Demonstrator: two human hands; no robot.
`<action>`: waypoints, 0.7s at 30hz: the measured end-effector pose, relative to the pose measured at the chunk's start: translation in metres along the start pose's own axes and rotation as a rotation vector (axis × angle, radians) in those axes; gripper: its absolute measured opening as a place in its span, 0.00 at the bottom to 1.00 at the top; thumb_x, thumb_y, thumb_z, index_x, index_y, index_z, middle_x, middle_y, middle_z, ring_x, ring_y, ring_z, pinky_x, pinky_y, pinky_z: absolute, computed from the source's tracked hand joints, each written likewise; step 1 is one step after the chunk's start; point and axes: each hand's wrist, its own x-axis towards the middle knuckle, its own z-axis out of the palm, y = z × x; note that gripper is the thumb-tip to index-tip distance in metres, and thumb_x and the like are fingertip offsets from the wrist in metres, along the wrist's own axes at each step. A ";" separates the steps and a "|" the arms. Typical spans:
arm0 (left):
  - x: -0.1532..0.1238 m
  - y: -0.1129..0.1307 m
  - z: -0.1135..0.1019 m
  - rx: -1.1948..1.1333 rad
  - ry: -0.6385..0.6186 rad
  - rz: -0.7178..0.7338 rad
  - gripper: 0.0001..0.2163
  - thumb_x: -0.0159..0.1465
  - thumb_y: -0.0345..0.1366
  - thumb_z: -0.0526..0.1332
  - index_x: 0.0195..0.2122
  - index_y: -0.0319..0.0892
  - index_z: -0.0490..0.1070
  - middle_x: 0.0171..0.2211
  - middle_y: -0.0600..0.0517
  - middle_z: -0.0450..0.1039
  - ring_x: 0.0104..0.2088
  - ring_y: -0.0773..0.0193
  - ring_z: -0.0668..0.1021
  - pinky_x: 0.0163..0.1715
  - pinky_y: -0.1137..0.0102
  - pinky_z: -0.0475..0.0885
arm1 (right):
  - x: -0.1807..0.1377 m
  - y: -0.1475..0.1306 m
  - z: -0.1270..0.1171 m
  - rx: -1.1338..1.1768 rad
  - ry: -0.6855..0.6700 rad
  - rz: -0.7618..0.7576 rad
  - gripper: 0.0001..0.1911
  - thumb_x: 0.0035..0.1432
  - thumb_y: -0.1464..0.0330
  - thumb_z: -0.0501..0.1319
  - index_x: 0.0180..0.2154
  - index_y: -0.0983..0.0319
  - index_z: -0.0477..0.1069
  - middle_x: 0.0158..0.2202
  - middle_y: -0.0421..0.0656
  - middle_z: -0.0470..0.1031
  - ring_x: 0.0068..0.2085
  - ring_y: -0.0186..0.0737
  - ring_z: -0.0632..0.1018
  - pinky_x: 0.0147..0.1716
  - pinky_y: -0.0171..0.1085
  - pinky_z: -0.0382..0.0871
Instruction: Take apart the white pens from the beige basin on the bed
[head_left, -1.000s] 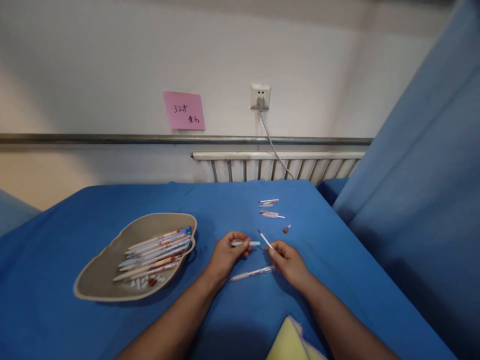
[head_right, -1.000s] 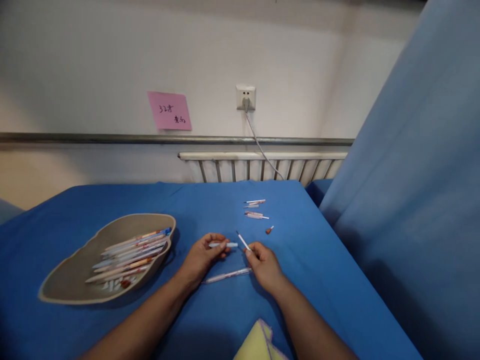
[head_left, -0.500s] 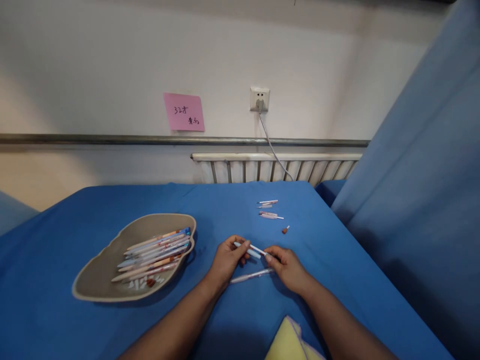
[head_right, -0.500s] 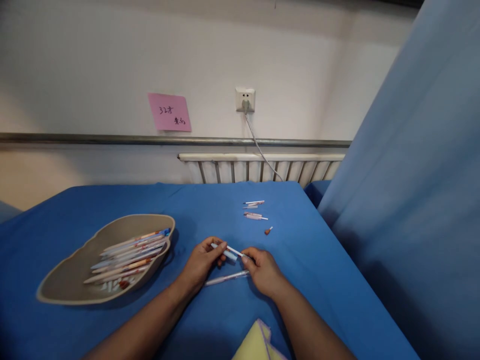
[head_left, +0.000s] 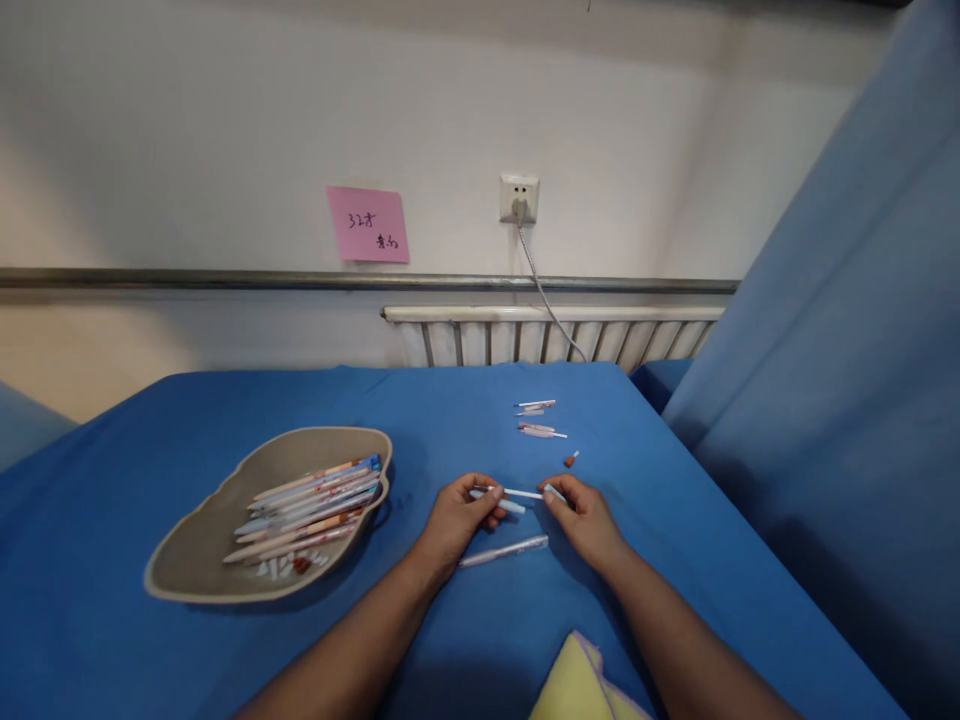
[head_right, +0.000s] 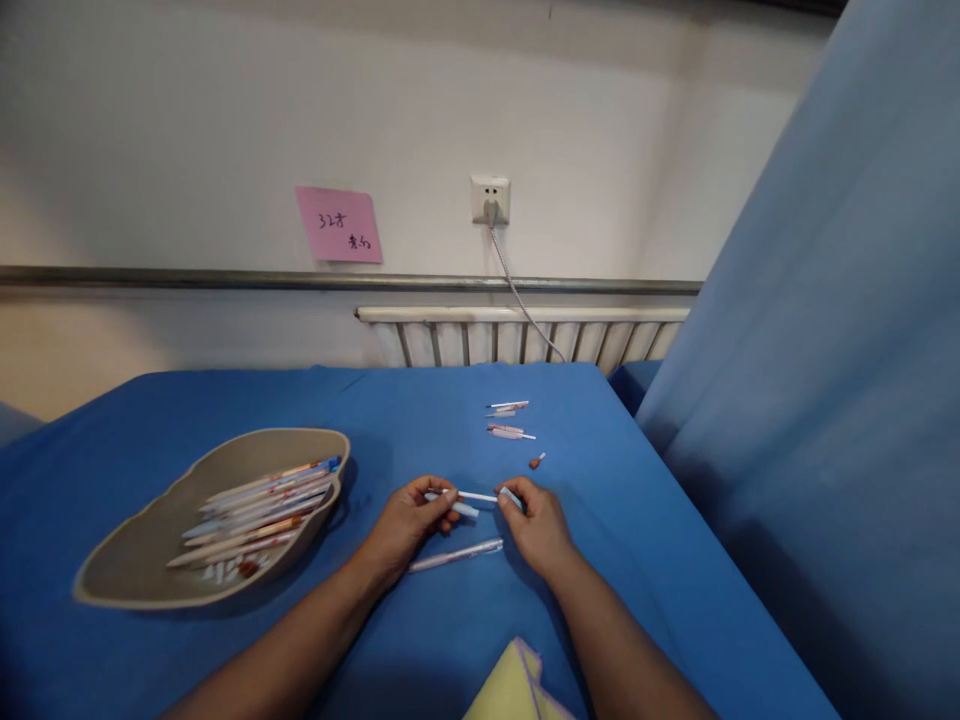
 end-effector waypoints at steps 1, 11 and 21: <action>-0.001 0.000 0.001 0.011 -0.010 -0.003 0.15 0.48 0.42 0.70 0.29 0.38 0.69 0.19 0.53 0.74 0.16 0.70 0.71 0.20 0.75 0.65 | -0.001 -0.002 0.000 -0.052 0.009 -0.032 0.13 0.57 0.60 0.56 0.35 0.62 0.73 0.29 0.41 0.73 0.31 0.39 0.71 0.32 0.35 0.61; -0.003 0.000 0.004 0.096 -0.082 0.007 0.14 0.49 0.42 0.69 0.29 0.38 0.70 0.19 0.54 0.73 0.18 0.69 0.72 0.22 0.75 0.66 | -0.008 -0.016 0.007 -0.220 -0.122 -0.097 0.10 0.58 0.63 0.57 0.36 0.60 0.74 0.33 0.43 0.74 0.35 0.39 0.73 0.36 0.35 0.62; -0.002 -0.006 0.003 0.124 -0.125 0.006 0.17 0.48 0.42 0.69 0.34 0.37 0.69 0.23 0.54 0.74 0.21 0.69 0.73 0.25 0.73 0.69 | -0.011 -0.023 0.008 -0.480 -0.259 -0.021 0.08 0.59 0.63 0.57 0.35 0.58 0.73 0.28 0.39 0.76 0.30 0.36 0.73 0.29 0.31 0.57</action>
